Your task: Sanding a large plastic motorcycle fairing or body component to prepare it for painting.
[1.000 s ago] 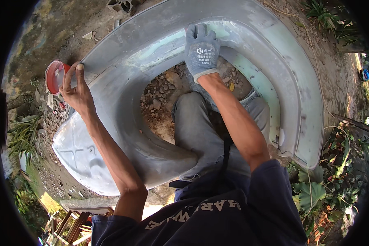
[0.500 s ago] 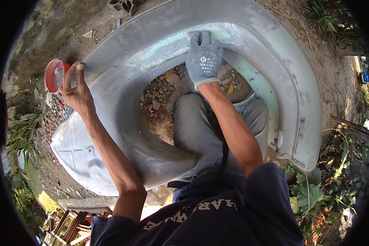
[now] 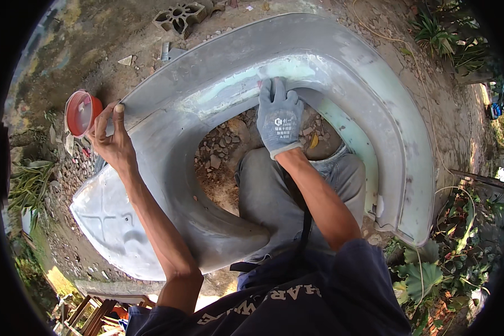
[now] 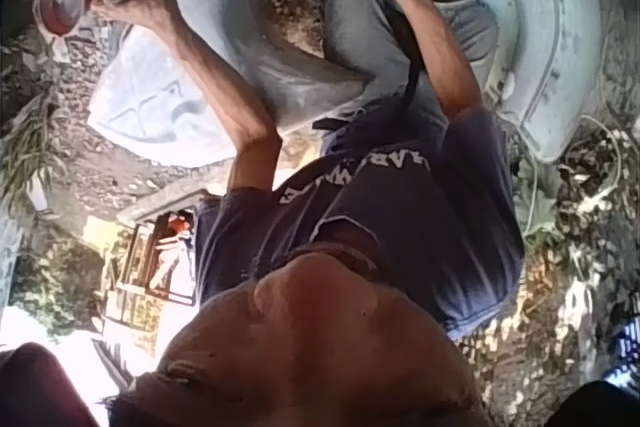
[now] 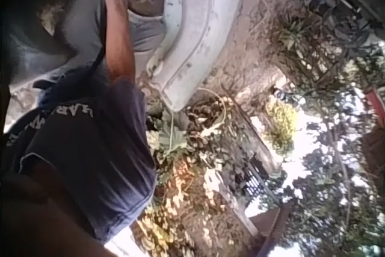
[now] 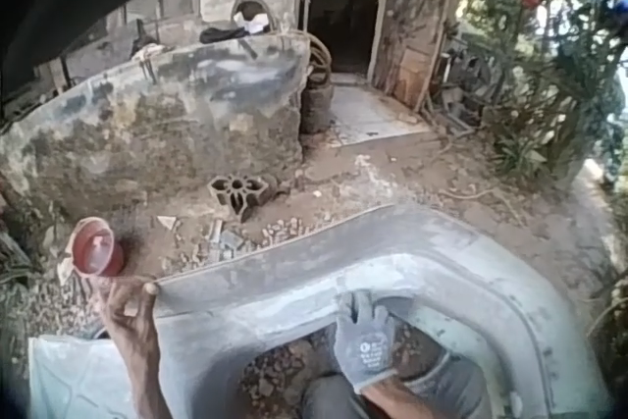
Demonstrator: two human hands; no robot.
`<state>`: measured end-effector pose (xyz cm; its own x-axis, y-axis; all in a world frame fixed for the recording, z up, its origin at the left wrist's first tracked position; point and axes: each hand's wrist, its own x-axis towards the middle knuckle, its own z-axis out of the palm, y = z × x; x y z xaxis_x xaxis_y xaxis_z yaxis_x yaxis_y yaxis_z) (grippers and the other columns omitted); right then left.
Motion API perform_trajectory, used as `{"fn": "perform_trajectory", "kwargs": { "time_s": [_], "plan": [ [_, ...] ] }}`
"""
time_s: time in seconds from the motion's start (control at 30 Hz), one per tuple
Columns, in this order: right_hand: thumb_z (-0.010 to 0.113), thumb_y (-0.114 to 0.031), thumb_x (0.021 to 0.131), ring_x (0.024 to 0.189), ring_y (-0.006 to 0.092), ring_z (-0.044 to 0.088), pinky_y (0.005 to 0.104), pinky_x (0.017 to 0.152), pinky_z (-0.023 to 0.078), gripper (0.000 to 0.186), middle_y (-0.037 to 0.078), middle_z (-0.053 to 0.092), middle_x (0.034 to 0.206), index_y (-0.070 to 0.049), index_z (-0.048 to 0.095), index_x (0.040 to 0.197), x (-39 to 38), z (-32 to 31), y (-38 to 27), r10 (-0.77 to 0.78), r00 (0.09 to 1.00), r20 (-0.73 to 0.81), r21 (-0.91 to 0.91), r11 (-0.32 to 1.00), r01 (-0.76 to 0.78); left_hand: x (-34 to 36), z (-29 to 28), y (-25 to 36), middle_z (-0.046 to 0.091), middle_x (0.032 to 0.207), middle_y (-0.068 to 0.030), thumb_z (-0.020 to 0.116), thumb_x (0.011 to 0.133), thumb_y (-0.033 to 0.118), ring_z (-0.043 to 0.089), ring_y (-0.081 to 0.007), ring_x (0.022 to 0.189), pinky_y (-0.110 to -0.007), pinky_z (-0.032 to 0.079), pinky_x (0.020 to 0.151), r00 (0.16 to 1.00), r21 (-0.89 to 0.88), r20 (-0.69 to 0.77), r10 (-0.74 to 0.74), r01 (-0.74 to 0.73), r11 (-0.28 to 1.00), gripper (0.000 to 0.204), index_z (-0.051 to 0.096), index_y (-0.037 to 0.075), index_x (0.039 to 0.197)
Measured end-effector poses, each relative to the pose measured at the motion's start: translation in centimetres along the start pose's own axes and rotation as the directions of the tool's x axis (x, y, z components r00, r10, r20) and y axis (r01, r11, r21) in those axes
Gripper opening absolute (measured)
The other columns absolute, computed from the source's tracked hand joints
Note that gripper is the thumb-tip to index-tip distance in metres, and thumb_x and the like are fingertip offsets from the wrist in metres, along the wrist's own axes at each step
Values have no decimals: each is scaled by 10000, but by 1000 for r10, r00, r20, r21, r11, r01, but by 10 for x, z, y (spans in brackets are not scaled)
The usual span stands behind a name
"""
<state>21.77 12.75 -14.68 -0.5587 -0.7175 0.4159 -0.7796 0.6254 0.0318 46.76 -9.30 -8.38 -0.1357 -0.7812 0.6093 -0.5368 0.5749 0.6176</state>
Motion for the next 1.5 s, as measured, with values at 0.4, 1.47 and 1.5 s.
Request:
{"fn": "perform_trajectory", "kwargs": {
  "time_s": [0.4, 1.47, 1.5],
  "plan": [
    [608, -161, 979, 933, 368, 623, 513, 798, 510, 282, 134, 636, 1149, -79, 643, 1246, 29, 7, 25, 139, 990, -7, -8, 990, -139, 3, 3, 2, 823, 1035, 15, 866, 936, 334, 595, -220, 1084, -405, 430, 1086, 1000, -48, -4, 11, -11, 999, 202, 872, 151, 1022],
    [618, -177, 999, 974, 392, 656, 551, 817, 544, 441, 210, 610, 1335, -62, 602, 1424, 16, 35, -1, 151, 977, -151, 244, 963, -111, 5, 7, 2, 818, 999, 7, 871, 933, 364, 594, -227, 1108, -425, 407, 1109, 1000, -6, 1, 9, -9, 1000, 235, 875, 144, 1016],
    [624, -184, 998, 969, 396, 657, 548, 823, 553, 467, 227, 596, 1405, -66, 594, 1449, -10, 34, -29, 166, 968, -187, 244, 963, -118, 2, 9, 6, 817, 1010, 8, 870, 933, 370, 589, -230, 1112, -422, 408, 1106, 1000, -23, 21, 14, -14, 1000, 239, 876, 148, 1019]
  ]
}}
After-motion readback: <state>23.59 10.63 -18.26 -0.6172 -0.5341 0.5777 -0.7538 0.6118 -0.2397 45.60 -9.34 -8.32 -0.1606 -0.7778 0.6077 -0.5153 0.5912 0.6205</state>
